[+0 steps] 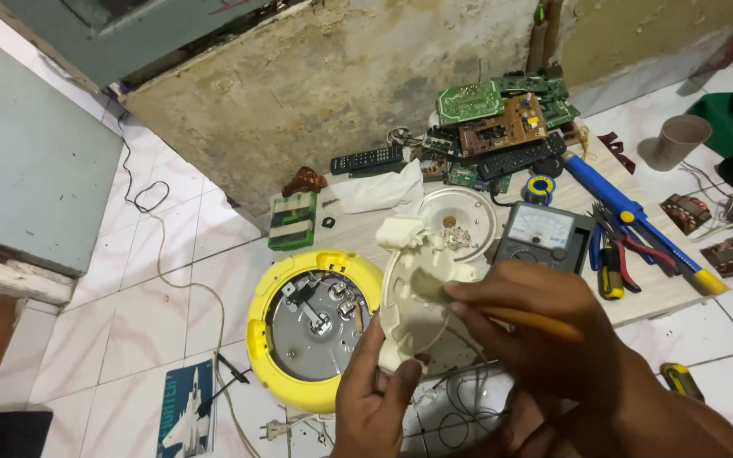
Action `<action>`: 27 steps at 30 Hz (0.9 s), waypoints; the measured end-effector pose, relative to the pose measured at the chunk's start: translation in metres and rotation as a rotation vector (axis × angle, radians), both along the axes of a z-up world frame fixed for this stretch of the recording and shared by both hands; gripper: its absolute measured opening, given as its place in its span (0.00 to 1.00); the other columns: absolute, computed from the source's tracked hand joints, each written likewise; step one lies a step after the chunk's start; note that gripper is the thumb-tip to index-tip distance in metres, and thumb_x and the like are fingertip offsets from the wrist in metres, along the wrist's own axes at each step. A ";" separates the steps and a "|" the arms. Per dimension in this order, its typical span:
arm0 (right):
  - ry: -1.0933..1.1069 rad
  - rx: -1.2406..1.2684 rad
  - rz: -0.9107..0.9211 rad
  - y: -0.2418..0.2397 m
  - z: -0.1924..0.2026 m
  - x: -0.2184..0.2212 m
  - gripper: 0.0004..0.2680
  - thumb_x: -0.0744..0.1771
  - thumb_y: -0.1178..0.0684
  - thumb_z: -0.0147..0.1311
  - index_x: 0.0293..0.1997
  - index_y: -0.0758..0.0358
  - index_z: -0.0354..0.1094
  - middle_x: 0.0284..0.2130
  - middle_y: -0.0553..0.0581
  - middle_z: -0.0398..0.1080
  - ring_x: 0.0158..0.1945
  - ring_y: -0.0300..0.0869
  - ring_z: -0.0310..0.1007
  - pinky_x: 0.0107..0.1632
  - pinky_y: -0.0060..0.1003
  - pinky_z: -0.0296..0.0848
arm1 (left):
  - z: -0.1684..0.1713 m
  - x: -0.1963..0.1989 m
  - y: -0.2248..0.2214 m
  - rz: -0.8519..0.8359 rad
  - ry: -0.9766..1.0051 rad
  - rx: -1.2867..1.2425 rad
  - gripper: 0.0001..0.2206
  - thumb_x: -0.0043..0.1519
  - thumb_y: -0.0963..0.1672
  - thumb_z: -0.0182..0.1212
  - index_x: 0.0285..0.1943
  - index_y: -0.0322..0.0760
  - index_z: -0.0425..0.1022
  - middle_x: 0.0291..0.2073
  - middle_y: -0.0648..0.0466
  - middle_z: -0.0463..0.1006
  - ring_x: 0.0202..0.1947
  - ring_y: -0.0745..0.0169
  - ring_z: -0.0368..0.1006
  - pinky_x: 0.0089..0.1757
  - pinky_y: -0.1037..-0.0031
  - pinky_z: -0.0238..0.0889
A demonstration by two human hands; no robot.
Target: Cleaning and reassembling the base plate of a yellow rice cooker using a cloth and screwdriver
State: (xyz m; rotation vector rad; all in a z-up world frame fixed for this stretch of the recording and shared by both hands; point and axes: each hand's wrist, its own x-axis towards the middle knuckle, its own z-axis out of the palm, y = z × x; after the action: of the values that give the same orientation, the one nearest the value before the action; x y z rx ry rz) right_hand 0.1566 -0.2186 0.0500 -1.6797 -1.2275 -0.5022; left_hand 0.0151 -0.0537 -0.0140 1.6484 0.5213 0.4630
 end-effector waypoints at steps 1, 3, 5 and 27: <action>0.159 0.081 0.047 -0.001 0.007 -0.007 0.10 0.64 0.55 0.64 0.49 0.51 0.75 0.26 0.50 0.74 0.24 0.36 0.72 0.30 0.29 0.69 | 0.006 0.001 -0.004 -0.021 -0.086 -0.076 0.32 0.57 0.45 0.67 0.73 0.36 0.65 0.64 0.52 0.75 0.32 0.69 0.72 0.35 0.80 0.69; 0.321 0.155 0.098 -0.003 0.013 -0.013 0.11 0.63 0.56 0.65 0.49 0.50 0.76 0.30 0.50 0.79 0.27 0.33 0.78 0.33 0.25 0.73 | 0.018 0.004 -0.008 -0.039 -0.169 -0.159 0.31 0.57 0.46 0.67 0.72 0.32 0.68 0.55 0.46 0.82 0.42 0.61 0.83 0.42 0.76 0.75; 0.338 0.002 0.048 -0.005 0.009 -0.015 0.07 0.64 0.50 0.62 0.45 0.44 0.79 0.27 0.45 0.75 0.25 0.32 0.74 0.30 0.27 0.67 | 0.028 0.002 -0.010 -0.138 -0.153 -0.138 0.34 0.60 0.50 0.64 0.74 0.31 0.63 0.66 0.47 0.73 0.57 0.61 0.76 0.54 0.75 0.68; -0.031 -0.024 -0.227 0.002 -0.030 0.027 0.09 0.64 0.60 0.65 0.47 0.54 0.79 0.39 0.55 0.78 0.39 0.39 0.79 0.47 0.28 0.76 | 0.010 -0.001 0.004 -0.161 -0.213 -0.221 0.35 0.61 0.50 0.64 0.76 0.33 0.59 0.53 0.48 0.81 0.43 0.61 0.78 0.50 0.68 0.72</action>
State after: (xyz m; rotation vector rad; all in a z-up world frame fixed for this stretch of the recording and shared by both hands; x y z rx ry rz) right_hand 0.1837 -0.2165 0.0203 -1.8487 -1.0735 -0.6548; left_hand 0.0140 -0.0495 -0.0037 1.3972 0.2680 0.4389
